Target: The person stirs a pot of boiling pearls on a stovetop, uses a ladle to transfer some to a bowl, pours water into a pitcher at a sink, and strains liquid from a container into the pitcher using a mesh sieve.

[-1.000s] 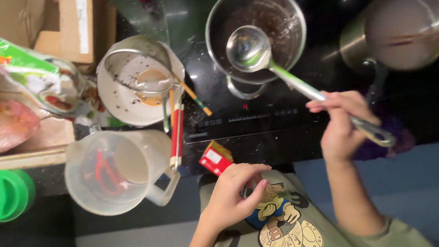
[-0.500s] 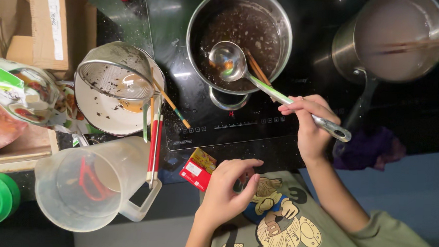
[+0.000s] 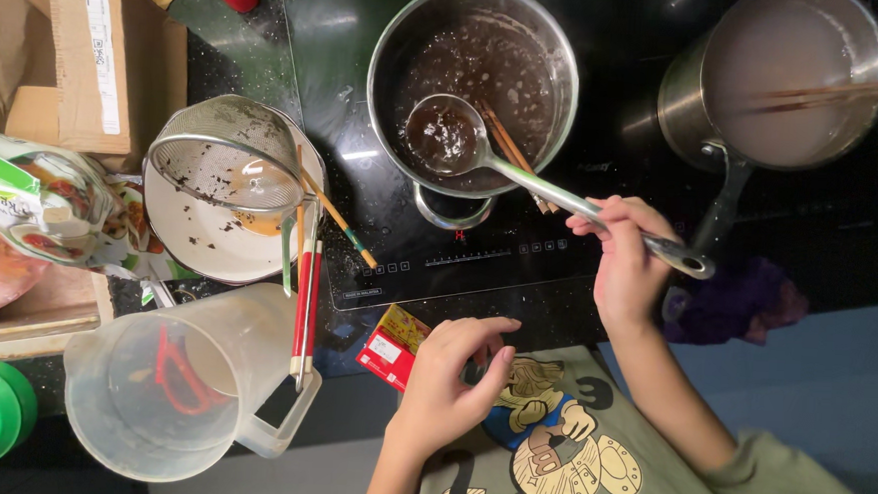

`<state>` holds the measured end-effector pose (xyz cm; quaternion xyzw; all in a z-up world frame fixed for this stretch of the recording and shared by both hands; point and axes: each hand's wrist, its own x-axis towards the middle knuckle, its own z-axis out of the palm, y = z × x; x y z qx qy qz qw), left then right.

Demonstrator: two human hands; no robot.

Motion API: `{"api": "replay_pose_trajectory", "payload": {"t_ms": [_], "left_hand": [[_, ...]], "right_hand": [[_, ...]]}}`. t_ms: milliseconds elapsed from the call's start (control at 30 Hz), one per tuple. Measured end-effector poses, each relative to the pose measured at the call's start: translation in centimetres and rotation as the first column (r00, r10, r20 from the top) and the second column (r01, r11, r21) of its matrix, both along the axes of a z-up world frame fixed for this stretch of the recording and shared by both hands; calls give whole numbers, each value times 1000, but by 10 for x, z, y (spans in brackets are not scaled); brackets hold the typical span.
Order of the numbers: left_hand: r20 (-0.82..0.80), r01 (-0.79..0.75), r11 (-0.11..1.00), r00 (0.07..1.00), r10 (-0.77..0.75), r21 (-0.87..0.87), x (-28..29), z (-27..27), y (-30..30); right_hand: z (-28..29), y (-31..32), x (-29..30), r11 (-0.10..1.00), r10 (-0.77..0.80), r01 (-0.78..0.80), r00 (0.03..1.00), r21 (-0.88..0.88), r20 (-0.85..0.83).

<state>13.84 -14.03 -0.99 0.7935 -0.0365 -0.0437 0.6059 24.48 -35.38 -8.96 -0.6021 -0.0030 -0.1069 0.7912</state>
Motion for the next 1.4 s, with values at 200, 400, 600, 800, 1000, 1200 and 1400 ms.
{"api": "replay_pose_trajectory", "payload": {"t_ms": [200,400,600,800,1000,1200,1400], "left_hand": [[-12,2,1000,1000,-2,-2,1,-2,3],[7,16,1000,1000,-16,10,6,-4,5],[1,10,1000,1000,-10,8,8,-4,5],[12,0,1000,1000,0,6,10,-4,6],[-3,-14,1000,1000,14,16,9,-5,7],[-1,-29,1000,1000,29,6,8,-6,7],[10,-50,999,999,50,18,7,-5,6]], "right_hand": [[3,-6,-8,997,-29,35,995,-69,92],[23,-10,-12,920,43,79,953,-383,300],[36,-16,-15,835,116,117,918,-537,380],[51,-16,-2,733,389,41,793,-679,469],[56,-11,-1,582,555,44,708,-812,437],[37,-7,-7,884,130,15,952,-468,276],[29,9,-7,881,166,-85,977,-466,136]]}}
